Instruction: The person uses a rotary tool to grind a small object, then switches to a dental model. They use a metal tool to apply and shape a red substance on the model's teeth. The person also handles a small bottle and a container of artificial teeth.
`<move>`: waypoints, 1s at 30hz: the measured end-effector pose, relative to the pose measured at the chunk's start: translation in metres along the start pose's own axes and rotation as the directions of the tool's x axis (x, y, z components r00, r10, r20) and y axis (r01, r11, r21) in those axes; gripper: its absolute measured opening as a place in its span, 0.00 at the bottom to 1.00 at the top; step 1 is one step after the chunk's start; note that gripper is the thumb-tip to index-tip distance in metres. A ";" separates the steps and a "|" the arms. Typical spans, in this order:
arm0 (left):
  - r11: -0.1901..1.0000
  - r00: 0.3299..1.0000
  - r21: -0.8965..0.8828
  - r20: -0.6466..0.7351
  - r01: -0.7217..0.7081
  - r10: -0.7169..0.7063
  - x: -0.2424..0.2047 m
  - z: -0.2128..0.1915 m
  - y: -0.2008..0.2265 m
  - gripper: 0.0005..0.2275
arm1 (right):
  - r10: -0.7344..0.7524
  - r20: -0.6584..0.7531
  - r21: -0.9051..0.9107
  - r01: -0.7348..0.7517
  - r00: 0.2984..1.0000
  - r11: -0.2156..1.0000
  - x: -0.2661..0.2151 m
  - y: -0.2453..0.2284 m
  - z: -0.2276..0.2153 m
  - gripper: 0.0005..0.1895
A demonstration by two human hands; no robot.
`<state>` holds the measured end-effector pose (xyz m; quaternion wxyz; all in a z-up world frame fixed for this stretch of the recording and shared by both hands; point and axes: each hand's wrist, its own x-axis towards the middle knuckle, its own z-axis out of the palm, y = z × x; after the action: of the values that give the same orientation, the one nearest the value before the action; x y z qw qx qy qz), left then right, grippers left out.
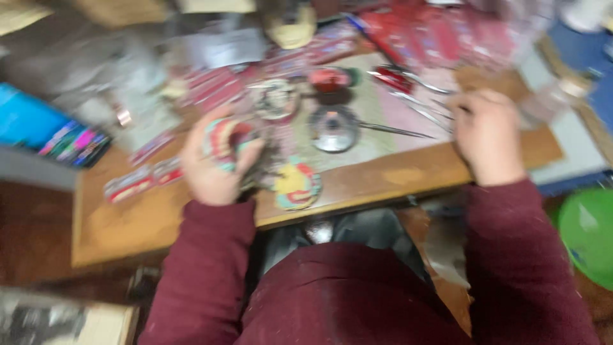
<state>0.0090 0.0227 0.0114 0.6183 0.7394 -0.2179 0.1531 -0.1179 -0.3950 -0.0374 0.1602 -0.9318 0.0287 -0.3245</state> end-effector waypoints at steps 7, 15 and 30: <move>0.972 0.999 -0.234 0.027 0.037 -0.032 0.005 -0.008 0.001 0.25 | -0.111 -0.114 -0.159 0.092 0.987 0.983 -0.006 -0.063 0.000 0.04; 0.958 0.996 -0.283 0.084 0.039 -0.016 -0.002 -0.014 0.014 0.24 | -0.500 0.006 0.486 0.435 0.866 0.759 -0.008 -0.201 0.042 0.34; 0.923 0.881 0.174 0.399 -0.344 0.253 0.006 -0.045 0.037 0.26 | -0.221 0.422 0.902 -0.432 0.880 0.002 -0.016 -0.207 0.080 0.69</move>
<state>-0.0035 0.0607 0.0542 0.4411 0.7811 -0.4222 0.1306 -0.0916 -0.1735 -0.0404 0.7934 -0.5838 -0.1723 -0.0079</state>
